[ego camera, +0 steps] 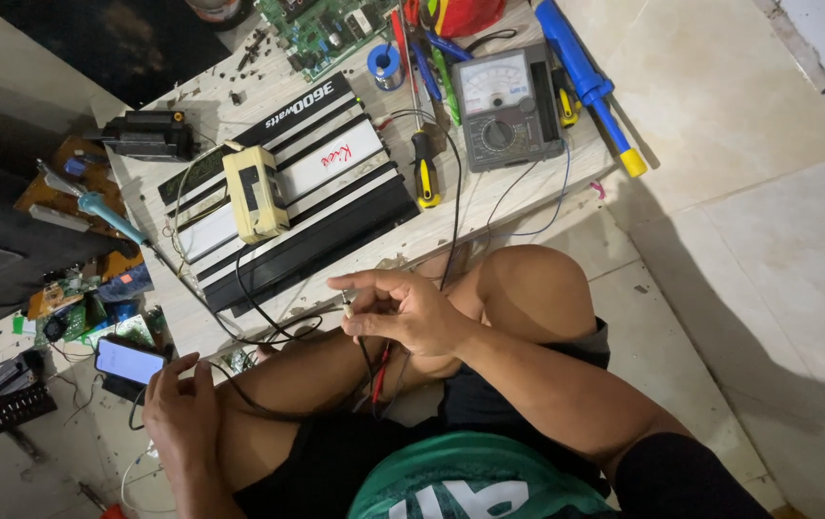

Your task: Connecting wires to an audio amplifier and testing the circuit using a multimeter.

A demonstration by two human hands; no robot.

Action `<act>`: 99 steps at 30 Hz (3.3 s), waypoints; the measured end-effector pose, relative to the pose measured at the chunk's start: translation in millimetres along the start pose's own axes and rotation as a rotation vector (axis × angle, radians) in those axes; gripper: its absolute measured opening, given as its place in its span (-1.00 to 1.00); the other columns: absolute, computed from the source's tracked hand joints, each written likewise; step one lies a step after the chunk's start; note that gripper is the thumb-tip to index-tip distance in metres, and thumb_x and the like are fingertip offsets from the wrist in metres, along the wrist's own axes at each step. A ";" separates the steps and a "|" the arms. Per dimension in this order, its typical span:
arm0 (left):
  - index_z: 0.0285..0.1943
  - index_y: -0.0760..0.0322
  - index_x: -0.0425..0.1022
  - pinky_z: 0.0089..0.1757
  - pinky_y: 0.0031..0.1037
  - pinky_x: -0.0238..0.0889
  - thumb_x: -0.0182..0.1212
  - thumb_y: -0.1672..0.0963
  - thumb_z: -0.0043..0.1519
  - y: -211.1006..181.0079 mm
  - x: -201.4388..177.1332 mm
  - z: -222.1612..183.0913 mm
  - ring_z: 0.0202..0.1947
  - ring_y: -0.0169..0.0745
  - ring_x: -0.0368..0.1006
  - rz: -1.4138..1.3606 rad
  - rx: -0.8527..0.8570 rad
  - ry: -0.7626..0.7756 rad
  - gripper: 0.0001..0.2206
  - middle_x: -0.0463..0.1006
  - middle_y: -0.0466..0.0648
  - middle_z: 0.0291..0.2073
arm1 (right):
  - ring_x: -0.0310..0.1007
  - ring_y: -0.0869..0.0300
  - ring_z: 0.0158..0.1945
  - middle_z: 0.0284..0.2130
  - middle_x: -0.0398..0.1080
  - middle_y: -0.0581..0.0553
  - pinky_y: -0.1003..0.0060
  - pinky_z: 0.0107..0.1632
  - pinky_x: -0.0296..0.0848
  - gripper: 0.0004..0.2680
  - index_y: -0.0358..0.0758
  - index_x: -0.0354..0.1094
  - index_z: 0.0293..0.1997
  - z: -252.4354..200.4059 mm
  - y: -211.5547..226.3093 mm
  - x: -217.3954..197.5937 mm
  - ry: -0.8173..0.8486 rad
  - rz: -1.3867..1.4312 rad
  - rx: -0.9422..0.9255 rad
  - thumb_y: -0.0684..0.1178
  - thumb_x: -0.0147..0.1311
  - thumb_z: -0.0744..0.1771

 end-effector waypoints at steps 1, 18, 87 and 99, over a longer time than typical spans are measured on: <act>0.04 0.22 0.66 -0.08 -0.18 0.34 0.22 0.11 0.37 0.9 0.5 1.3 -0.23 -0.12 0.49 0.000 -0.002 -0.001 -0.82 0.57 -0.01 -0.03 | 0.58 0.22 -0.20 -0.29 0.55 -0.09 0.39 -0.02 0.60 -0.63 -0.25 0.36 0.29 0.2 0.6 0.3 0.001 0.000 0.001 -0.13 0.27 0.33; 0.08 0.15 0.59 -0.11 -0.01 0.48 0.21 0.11 0.31 46.3 7.5 6.2 -0.11 0.32 0.58 -0.095 -0.018 -0.022 -0.80 0.55 0.14 0.00 | 0.63 0.13 -0.36 -0.32 0.52 -0.21 0.23 -0.29 0.67 -0.53 -0.36 0.20 0.40 -0.9 -47.8 -21.4 -0.099 -0.127 -0.001 -0.29 0.22 0.30; 0.21 0.10 0.54 -0.03 -0.03 0.52 0.08 0.04 0.40 7.9 -6.4 1.1 0.02 0.12 0.56 0.025 -0.021 0.185 -0.73 0.52 0.02 0.13 | 0.63 0.00 -0.45 -0.37 0.54 -0.35 0.21 -0.34 0.69 -0.35 -0.32 0.06 0.50 6.3 -39.6 0.9 -0.127 0.076 -0.061 -0.40 0.30 0.23; 0.16 0.14 0.62 -0.10 -0.03 0.36 0.07 0.00 0.40 -7.6 6.0 1.7 -0.01 0.09 0.49 0.191 -0.009 0.154 -0.69 0.55 0.06 0.17 | 0.51 0.26 -0.25 -0.31 0.51 -0.08 0.44 -0.08 0.52 -0.46 -0.21 0.04 0.52 -1.9 -2.7 4.8 -0.011 -0.074 0.053 -0.18 0.22 0.35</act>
Point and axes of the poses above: each hand's wrist, its own z-axis towards the middle knuckle, its own x-axis out of the palm, y = z × x, the point moved 9 cm from there along z, towards the middle knuckle
